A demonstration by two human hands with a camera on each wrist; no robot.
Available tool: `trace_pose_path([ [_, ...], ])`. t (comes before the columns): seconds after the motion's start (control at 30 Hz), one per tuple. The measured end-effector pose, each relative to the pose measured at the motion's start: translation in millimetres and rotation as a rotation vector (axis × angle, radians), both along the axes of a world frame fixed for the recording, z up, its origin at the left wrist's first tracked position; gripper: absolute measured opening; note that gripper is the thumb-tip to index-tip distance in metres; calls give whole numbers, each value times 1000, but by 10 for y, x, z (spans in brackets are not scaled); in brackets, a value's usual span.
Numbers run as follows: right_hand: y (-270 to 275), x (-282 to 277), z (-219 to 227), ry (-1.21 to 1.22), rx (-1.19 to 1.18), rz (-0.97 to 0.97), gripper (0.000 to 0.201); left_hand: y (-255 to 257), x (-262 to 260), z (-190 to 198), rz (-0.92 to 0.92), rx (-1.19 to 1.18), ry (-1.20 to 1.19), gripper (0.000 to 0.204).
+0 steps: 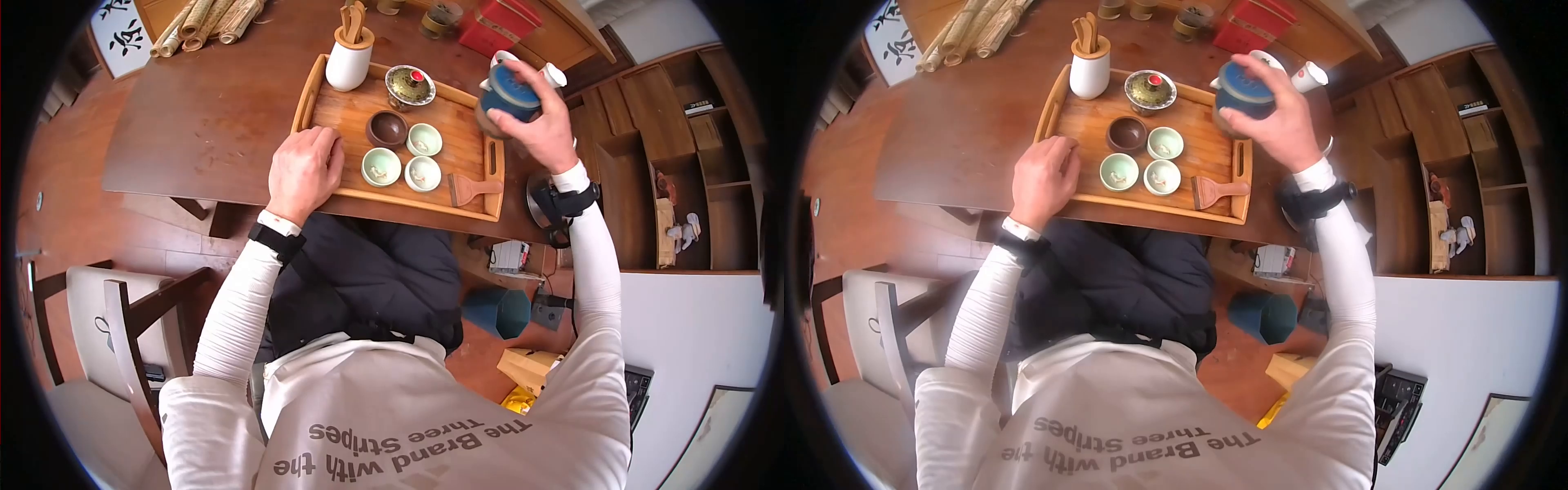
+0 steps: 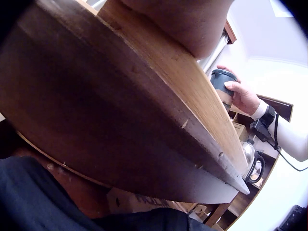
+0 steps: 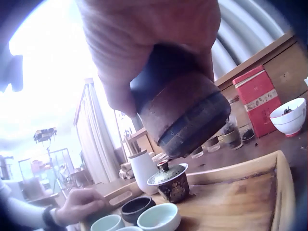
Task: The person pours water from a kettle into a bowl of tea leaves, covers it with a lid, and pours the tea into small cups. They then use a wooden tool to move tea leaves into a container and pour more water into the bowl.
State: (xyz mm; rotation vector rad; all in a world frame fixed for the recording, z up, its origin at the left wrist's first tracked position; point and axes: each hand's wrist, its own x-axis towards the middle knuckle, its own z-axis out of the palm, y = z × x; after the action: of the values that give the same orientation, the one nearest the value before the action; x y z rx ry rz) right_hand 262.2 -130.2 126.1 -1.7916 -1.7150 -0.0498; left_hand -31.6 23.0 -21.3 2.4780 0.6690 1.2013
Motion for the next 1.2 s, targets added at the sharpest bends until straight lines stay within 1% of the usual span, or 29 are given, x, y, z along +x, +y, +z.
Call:
trace_pose_path([
  [0.03,-18,-78,-12,-39,-69,-9,66,1,-6,1,-2,7,-6,6],
  [0.1,-10,-144,-123,-111,-127,32,66,-5,1,1,2,20,-13,6],
  [0.13,-16,-176,-178,-78,-164,49,64,-3,6,1,7,36,-19,10],
  [0.2,-17,-192,-299,-106,-206,54,64,8,11,-21,8,36,-25,10],
  [0.33,-21,-214,-338,-190,-263,52,64,11,11,-22,3,34,-28,11],
  [0.37,-22,-218,-337,-190,-266,52,64,9,7,-20,3,31,-28,11],
  [0.53,-3,-220,-293,-394,-238,59,64,12,2,-24,10,36,-16,10],
  [0.63,-2,-216,-266,-443,-229,67,65,6,-2,-19,7,27,-32,10],
  [0.73,-7,-263,-179,-436,-288,64,63,9,6,-37,7,24,-32,9],
  [0.83,-4,-216,-173,-490,-264,84,69,6,10,-23,15,25,-30,9],
  [0.93,-1,-235,-115,-503,-273,83,69,13,7,-40,2,1,-24,5],
  [1.2,2,-237,18,-541,-245,101,71,10,0,-18,0,3,-14,4],
])
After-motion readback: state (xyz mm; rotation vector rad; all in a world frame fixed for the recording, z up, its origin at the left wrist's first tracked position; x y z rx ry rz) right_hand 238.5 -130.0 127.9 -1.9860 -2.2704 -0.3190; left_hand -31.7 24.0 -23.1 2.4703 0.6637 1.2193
